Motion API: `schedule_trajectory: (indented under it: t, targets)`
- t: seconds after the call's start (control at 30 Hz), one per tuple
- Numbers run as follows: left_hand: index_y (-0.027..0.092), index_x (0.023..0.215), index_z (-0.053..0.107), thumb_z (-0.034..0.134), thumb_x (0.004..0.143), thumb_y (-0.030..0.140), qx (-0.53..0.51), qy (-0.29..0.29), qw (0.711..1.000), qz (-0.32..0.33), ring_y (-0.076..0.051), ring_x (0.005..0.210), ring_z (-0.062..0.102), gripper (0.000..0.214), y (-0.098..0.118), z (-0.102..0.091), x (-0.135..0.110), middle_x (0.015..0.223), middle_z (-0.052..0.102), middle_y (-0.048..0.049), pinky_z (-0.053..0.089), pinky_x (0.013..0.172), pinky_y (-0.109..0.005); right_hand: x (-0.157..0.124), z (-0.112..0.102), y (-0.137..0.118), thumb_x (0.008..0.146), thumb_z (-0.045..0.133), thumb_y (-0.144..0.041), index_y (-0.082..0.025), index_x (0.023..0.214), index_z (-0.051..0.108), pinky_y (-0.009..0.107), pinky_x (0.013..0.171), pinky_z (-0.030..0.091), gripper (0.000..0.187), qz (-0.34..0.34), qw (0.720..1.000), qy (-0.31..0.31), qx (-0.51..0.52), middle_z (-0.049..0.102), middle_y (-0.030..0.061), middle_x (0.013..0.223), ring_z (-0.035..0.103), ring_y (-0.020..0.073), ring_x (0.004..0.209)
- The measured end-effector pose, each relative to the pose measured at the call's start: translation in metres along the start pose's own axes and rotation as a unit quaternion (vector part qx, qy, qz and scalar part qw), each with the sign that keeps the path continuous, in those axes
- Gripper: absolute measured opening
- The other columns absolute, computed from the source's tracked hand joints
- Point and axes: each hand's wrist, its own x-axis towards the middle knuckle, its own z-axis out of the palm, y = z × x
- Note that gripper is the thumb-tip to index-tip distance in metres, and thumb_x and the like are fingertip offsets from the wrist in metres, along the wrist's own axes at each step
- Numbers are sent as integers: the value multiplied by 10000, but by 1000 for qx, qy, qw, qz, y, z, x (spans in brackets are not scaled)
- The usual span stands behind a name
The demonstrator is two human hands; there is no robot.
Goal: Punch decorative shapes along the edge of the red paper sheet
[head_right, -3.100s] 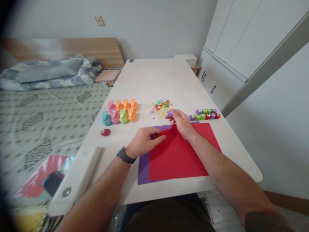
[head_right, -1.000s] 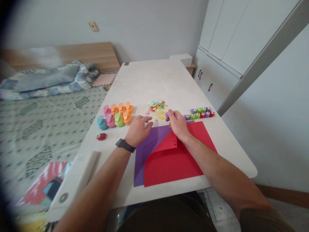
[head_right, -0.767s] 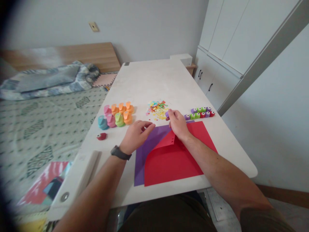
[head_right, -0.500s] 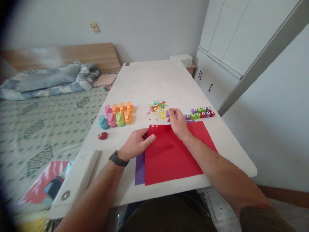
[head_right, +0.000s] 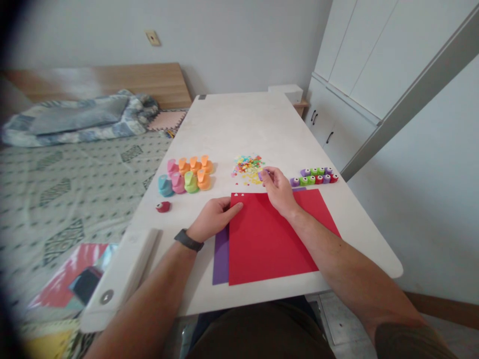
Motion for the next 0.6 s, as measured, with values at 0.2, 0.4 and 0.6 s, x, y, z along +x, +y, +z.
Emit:
schedule_trajectory:
  t: [0.2, 0.4, 0.6]
  targets:
    - [168, 757, 696, 595, 894, 524, -10, 0, 1000, -3, -146, 613, 565, 394, -2, 0, 0, 664, 662, 1, 440, 548, -239, -1, -2, -3, 953, 557, -611, -238, 1202, 679, 306, 711, 504, 465, -8, 999, -15, -44, 697, 44, 936, 610, 177, 805]
    - [159, 778, 707, 582, 894, 523, -3, -2, 1000, -8, -140, 600, 533, 401, 0, -1, 1, 651, 642, 2, 414, 553, -237, 2, -1, 0, 953, 566, -594, -204, 1193, 686, 342, 828, 524, 474, -29, 997, -10, -72, 731, 63, 1001, 650, 192, 873]
    - [163, 757, 696, 568, 899, 518, 18, 0, 1000, -1, -129, 583, 477, 403, -2, -2, 1, 632, 609, 9, 359, 545, -239, 1, 1, 2, 940, 598, -578, -191, 1182, 680, 350, 823, 536, 464, -11, 997, -15, -70, 746, 75, 1021, 665, 194, 876]
